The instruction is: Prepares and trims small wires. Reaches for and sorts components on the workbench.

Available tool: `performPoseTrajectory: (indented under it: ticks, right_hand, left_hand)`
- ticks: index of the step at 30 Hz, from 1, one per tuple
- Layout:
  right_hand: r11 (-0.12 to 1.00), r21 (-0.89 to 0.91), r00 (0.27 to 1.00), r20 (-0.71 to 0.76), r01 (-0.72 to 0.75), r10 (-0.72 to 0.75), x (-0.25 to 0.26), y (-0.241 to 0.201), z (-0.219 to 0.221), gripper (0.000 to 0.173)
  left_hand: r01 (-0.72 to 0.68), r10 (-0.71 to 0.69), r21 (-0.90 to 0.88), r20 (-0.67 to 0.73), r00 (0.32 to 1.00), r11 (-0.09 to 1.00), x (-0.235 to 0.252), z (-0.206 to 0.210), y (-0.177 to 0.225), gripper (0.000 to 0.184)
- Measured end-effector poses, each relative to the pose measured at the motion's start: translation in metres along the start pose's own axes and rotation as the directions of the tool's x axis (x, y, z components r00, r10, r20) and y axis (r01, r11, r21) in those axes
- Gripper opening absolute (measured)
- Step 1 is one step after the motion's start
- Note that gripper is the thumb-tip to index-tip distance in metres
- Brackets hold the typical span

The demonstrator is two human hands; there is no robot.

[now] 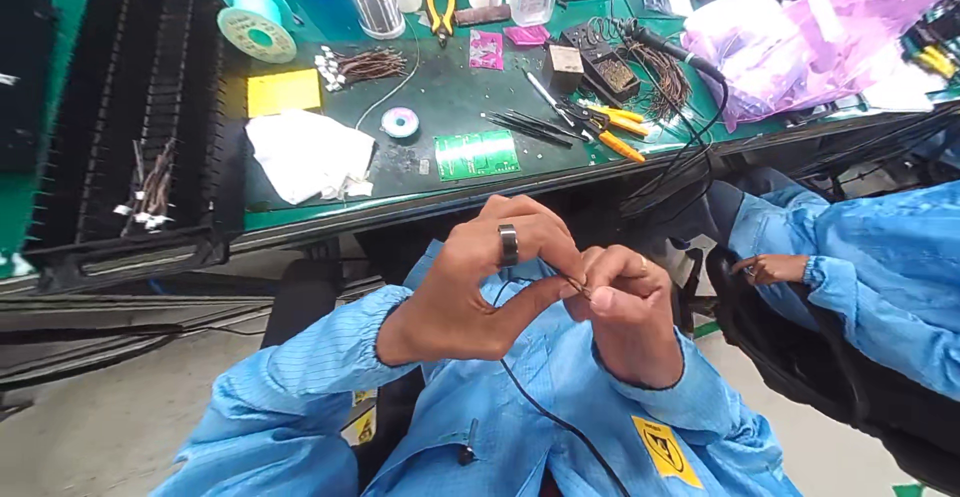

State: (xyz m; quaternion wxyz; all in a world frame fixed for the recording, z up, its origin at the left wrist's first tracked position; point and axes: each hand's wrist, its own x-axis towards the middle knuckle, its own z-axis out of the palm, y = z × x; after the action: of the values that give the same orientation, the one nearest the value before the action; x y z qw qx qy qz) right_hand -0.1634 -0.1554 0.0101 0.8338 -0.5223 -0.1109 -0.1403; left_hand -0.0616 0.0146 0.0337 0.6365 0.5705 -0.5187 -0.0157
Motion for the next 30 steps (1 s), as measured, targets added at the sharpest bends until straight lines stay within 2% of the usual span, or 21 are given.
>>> performPoseTrajectory:
  ticks: [1, 2, 3, 4, 5, 6, 8, 10, 11, 13, 15, 18, 19, 20, 22, 23, 24, 26, 27, 28, 30]
  right_hand:
    - [0.982, 0.140, 0.992, 0.018, -0.129, 0.128, -0.001, -0.003, 0.001, 0.009]
    - [0.959, 0.206, 0.981, 0.047, -0.195, 0.189, -0.002, -0.005, 0.000, 0.010]
    - [0.968, 0.171, 0.983, 0.062, -0.183, 0.175, -0.002, -0.007, -0.003, 0.010]
    - [0.994, 0.049, 0.993, 0.070, -0.099, 0.095, -0.003, -0.008, -0.006, 0.010]
    - [0.989, -0.142, 0.996, 0.087, 0.046, -0.034, -0.005, -0.010, -0.010, 0.011]
    - [0.908, -0.360, 0.976, 0.116, 0.212, -0.182, -0.007, -0.012, -0.013, 0.014]
    - [0.588, -0.680, 0.880, 0.192, 0.438, -0.434, -0.010, -0.014, -0.017, 0.020]
    - [0.277, -0.815, 0.772, 0.291, 0.509, -0.565, -0.011, -0.014, -0.015, 0.021]
    - [0.168, -0.838, 0.726, 0.328, 0.519, -0.604, -0.010, -0.015, -0.012, 0.019]
    - [0.069, -0.844, 0.678, 0.375, 0.531, -0.633, -0.006, -0.015, -0.009, 0.015]
    - [0.054, -0.838, 0.671, 0.394, 0.542, -0.628, -0.003, -0.015, -0.009, 0.011]
    - [0.093, -0.817, 0.681, 0.406, 0.570, -0.609, 0.000, -0.014, -0.011, 0.008]
    - [0.160, -0.806, 0.703, 0.377, 0.569, -0.603, 0.002, -0.012, -0.011, 0.007]
    - [0.284, -0.783, 0.752, 0.323, 0.553, -0.574, 0.002, -0.010, -0.011, 0.007]
    - [0.648, -0.628, 0.889, 0.168, 0.430, -0.427, 0.001, -0.006, -0.012, 0.005]
    - [0.820, -0.485, 0.950, 0.082, 0.303, -0.302, 0.001, -0.004, -0.011, 0.004]
    - [0.938, -0.313, 0.989, 0.007, 0.145, -0.150, 0.000, -0.002, -0.010, 0.005]
    - [0.992, -0.049, 0.993, -0.047, -0.114, 0.112, 0.001, 0.000, -0.012, 0.008]
    - [0.987, -0.018, 0.987, -0.038, -0.157, 0.156, 0.003, 0.001, -0.017, 0.009]
    - [0.988, -0.069, 0.990, -0.033, -0.140, 0.138, 0.005, 0.003, -0.023, 0.010]
    - [0.942, -0.336, 0.999, -0.035, -0.014, 0.002, 0.006, 0.009, -0.039, 0.016]
  left_hand:
    - [-0.020, 0.020, 0.014, 0.010, 1.000, 1.000, 0.000, -0.001, 0.000, 0.006]
    - [-0.037, 0.036, 0.026, 0.020, 0.999, 0.999, 0.001, -0.001, 0.000, 0.006]
    - [-0.051, 0.050, 0.035, 0.030, 0.998, 0.998, 0.001, -0.002, -0.001, 0.006]
    - [-0.056, 0.055, 0.035, 0.033, 0.998, 0.998, 0.001, -0.002, -0.001, 0.006]
    - [-0.055, 0.054, 0.028, 0.030, 0.998, 0.998, 0.001, -0.003, -0.001, 0.006]
    - [-0.051, 0.050, 0.022, 0.027, 0.998, 0.998, 0.001, -0.002, -0.001, 0.007]
    - [-0.037, 0.037, 0.019, 0.027, 0.999, 0.999, 0.001, -0.002, -0.001, 0.007]
    - [-0.028, 0.027, 0.017, 0.026, 0.999, 0.999, 0.000, 0.000, -0.001, 0.008]
    - [-0.024, 0.024, 0.022, 0.024, 0.999, 0.999, 0.000, 0.000, -0.002, 0.007]
    - [-0.015, 0.015, 0.026, 0.020, 1.000, 1.000, 0.000, 0.001, -0.001, 0.007]
    - [-0.007, 0.007, 0.024, 0.023, 1.000, 1.000, -0.001, 0.001, -0.001, 0.008]
    - [-0.003, 0.002, 0.027, 0.029, 1.000, 1.000, 0.000, 0.001, -0.002, 0.008]
    - [-0.003, 0.002, 0.032, 0.033, 0.999, 0.999, 0.000, 0.001, -0.002, 0.008]
    - [-0.007, 0.005, 0.038, 0.038, 0.999, 0.999, 0.001, 0.000, -0.003, 0.008]
    - [-0.030, 0.026, 0.084, 0.050, 0.998, 0.996, 0.002, -0.001, -0.005, 0.007]
    - [-0.054, 0.047, 0.130, 0.052, 0.998, 0.990, 0.002, -0.001, -0.006, 0.007]
    - [-0.085, 0.076, 0.191, 0.054, 0.996, 0.978, 0.002, -0.001, -0.008, 0.009]
    - [-0.121, 0.107, 0.311, 0.062, 0.992, 0.943, 0.002, -0.001, -0.011, 0.011]
    - [-0.123, 0.106, 0.360, 0.066, 0.992, 0.925, 0.003, -0.002, -0.013, 0.011]
    - [-0.114, 0.097, 0.410, 0.062, 0.993, 0.905, 0.004, -0.003, -0.015, 0.011]
    - [-0.064, 0.060, 0.538, 0.025, 0.998, 0.841, 0.010, -0.014, -0.021, 0.010]
